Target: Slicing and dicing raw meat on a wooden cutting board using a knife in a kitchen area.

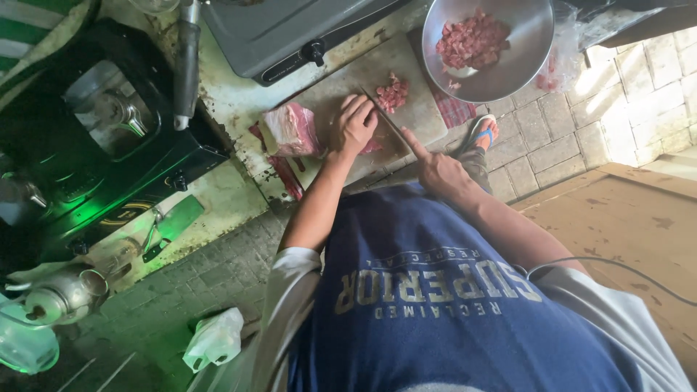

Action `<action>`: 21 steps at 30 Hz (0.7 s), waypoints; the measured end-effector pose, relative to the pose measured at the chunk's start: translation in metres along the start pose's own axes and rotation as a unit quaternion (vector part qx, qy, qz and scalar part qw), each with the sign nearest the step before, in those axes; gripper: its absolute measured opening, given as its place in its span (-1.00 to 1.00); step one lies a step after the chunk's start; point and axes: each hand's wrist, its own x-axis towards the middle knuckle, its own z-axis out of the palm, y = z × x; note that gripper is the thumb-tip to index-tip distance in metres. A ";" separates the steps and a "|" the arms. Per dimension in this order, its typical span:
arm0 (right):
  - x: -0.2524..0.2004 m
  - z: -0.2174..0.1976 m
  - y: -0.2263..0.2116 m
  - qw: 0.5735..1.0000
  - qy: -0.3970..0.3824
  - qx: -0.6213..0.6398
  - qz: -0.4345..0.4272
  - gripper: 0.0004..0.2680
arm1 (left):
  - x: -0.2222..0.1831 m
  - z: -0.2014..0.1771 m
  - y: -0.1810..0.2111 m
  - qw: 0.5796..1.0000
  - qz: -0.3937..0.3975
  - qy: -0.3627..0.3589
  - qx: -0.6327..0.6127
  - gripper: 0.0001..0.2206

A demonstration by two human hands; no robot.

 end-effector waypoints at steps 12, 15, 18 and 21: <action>0.033 0.000 -0.017 0.993 0.051 -0.104 -0.014 -0.40 | 0.015 -0.010 0.016 0.995 0.073 0.000 0.071 -0.90; 0.036 -0.024 -0.034 0.999 0.003 -0.026 0.021 -0.40 | 0.020 -0.018 0.028 0.995 0.077 0.001 0.059 -0.92; 0.032 -0.035 -0.043 0.998 0.028 -0.045 0.019 -0.41 | 0.023 -0.029 0.037 0.998 0.053 -0.012 0.030 -0.91; 0.011 -0.060 -0.051 1.000 0.020 0.009 -0.002 -0.40 | 0.028 -0.040 0.042 0.998 0.030 -0.045 0.016 -0.90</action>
